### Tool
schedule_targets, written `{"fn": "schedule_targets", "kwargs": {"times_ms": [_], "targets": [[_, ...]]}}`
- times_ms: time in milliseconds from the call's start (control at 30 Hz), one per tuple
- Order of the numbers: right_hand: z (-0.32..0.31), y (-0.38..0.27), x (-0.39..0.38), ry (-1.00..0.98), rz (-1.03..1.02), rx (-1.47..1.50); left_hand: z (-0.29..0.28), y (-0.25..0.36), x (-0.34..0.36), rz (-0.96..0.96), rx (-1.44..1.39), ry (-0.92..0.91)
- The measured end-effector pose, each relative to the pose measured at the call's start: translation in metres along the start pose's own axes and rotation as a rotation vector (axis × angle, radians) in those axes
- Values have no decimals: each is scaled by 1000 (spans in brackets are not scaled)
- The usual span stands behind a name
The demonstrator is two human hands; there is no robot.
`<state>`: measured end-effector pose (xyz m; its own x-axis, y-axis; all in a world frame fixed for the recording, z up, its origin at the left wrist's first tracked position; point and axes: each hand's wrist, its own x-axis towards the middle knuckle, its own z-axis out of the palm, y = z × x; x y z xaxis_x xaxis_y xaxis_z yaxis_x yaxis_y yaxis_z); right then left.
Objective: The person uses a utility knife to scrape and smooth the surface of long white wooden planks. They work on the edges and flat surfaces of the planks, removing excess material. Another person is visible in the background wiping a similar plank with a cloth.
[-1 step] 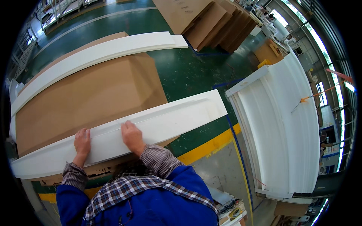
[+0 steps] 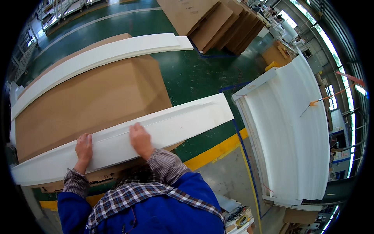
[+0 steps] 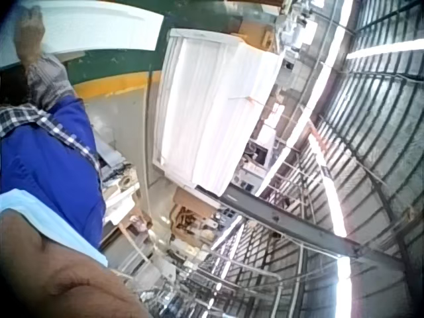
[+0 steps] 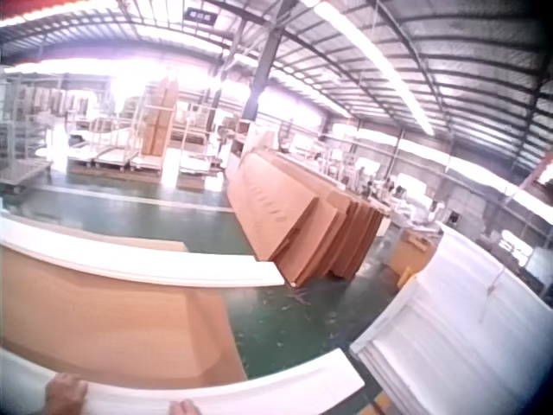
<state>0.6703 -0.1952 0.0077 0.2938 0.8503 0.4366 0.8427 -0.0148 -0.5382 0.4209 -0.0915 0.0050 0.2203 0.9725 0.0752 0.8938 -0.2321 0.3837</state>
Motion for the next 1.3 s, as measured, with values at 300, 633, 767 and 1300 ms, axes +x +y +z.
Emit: {"fn": "schedule_targets", "kwargs": {"times_ms": [300,633,767,1300], "targets": [[-149,226,3,292,238,-558,7,5,0,-16,-31,-20],[-86,110,2,9,-30,17,7,11,-8,-33,-42,-7],[-127,197,-6,122,58,-299,9,8,-9,-38,-63,-10],[-175,243,0,204,173,-542,11,8,-11,-29,-60,-17]]}}
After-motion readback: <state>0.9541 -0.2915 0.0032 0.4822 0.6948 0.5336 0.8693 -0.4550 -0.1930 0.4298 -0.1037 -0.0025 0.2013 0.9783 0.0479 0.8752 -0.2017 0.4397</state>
